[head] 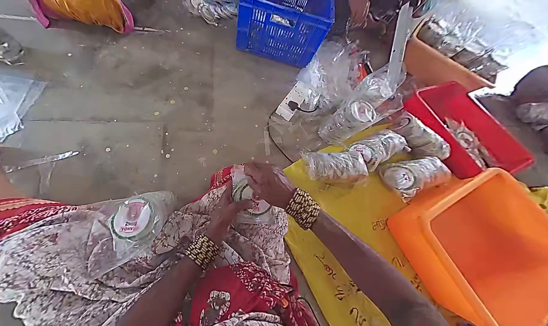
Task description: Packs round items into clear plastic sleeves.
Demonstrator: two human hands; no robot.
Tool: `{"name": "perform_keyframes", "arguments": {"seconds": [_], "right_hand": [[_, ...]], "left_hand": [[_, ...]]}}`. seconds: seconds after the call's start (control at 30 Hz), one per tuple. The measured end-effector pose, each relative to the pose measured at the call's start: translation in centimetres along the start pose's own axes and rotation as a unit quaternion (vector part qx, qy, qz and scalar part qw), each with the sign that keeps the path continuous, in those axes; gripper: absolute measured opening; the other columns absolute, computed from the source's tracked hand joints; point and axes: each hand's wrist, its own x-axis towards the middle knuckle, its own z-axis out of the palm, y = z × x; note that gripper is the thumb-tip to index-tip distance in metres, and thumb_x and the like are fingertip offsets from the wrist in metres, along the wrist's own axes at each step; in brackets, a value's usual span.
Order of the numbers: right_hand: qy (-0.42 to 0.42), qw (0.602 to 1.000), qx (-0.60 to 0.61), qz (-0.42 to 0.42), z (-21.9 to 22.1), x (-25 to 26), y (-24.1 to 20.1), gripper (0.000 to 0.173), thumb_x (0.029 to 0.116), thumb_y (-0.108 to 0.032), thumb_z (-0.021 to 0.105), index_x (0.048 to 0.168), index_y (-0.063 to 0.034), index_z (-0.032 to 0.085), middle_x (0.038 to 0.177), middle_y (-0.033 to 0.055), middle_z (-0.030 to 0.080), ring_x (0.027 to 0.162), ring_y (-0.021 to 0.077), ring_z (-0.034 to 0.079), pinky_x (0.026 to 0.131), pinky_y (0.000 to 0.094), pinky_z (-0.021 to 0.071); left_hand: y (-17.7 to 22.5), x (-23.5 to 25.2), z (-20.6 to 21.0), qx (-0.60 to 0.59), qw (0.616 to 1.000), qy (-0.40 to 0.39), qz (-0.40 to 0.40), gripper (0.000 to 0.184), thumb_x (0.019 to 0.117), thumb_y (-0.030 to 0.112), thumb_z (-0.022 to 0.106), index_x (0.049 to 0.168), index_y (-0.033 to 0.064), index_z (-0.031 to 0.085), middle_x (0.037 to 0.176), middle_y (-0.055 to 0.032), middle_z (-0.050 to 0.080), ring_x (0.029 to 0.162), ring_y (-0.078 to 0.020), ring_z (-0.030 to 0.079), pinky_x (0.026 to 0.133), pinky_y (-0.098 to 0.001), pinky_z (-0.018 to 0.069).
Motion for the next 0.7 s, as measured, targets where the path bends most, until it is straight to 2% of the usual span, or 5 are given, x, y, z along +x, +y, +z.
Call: {"name": "perform_keyframes", "arguments": {"seconds": [0.1, 0.23, 0.47, 0.6, 0.7], "right_hand": [[0.143, 0.987, -0.009, -0.068, -0.7, 0.7, 0.4, 0.016, 0.0962, -0.007, 0.056, 0.092, 0.0013, 0.069, 0.081, 0.0136, 0.067, 0.069, 0.0256, 0.068, 0.061, 0.0406, 0.0568], [-0.085, 0.996, -0.012, -0.039, -0.6, 1.9, 0.6, 0.025, 0.1023, -0.006, 0.048, 0.107, 0.0080, 0.067, 0.102, 0.0245, 0.069, 0.097, 0.0384, 0.069, 0.087, 0.0532, 0.0525], [-0.103, 0.993, -0.026, -0.057, -0.7, 2.5, 1.6, 0.025, 0.1029, -0.007, 0.047, 0.108, 0.0075, 0.067, 0.104, 0.0241, 0.069, 0.100, 0.0385, 0.069, 0.089, 0.0537, 0.0525], [0.060, 0.993, -0.016, -0.100, -1.7, 2.6, 2.4, 0.016, 0.0976, -0.006, 0.056, 0.092, 0.0018, 0.068, 0.085, 0.0150, 0.067, 0.074, 0.0279, 0.068, 0.066, 0.0439, 0.0565], [-0.103, 0.994, -0.003, -0.038, -1.2, 2.7, 3.1, 0.022, 0.1023, -0.006, 0.049, 0.102, 0.0061, 0.068, 0.099, 0.0219, 0.069, 0.095, 0.0363, 0.068, 0.087, 0.0532, 0.0520]], "left_hand": [[-0.3, 0.0, -0.1, -0.011, 1.000, -0.004, 0.015, 0.096, 0.0749, 0.001, 0.077, 0.156, 0.0022, 0.026, 0.138, -0.0128, 0.057, 0.118, -0.0104, 0.062, 0.097, -0.0267, 0.0542], [-0.1, 0.2, -0.1, 0.001, 1.000, -0.019, 0.015, 0.094, 0.0761, 0.000, 0.076, 0.156, 0.0016, 0.027, 0.138, -0.0138, 0.057, 0.117, -0.0113, 0.062, 0.095, -0.0276, 0.0545], [-0.2, 0.4, -0.1, 0.007, 1.000, -0.016, 0.022, 0.092, 0.0775, -0.001, 0.075, 0.156, 0.0003, 0.027, 0.140, -0.0142, 0.056, 0.121, -0.0110, 0.060, 0.100, -0.0276, 0.0519], [-0.2, 0.6, -0.2, 0.008, 1.000, -0.014, 0.016, 0.096, 0.0746, 0.003, 0.077, 0.156, 0.0020, 0.027, 0.142, -0.0131, 0.056, 0.122, -0.0107, 0.060, 0.101, -0.0275, 0.0523], [0.1, 0.5, -0.2, 0.017, 1.000, -0.012, 0.000, 0.097, 0.0767, 0.002, 0.077, 0.158, 0.0033, 0.024, 0.145, -0.0151, 0.052, 0.124, -0.0131, 0.059, 0.101, -0.0294, 0.0519]]}}
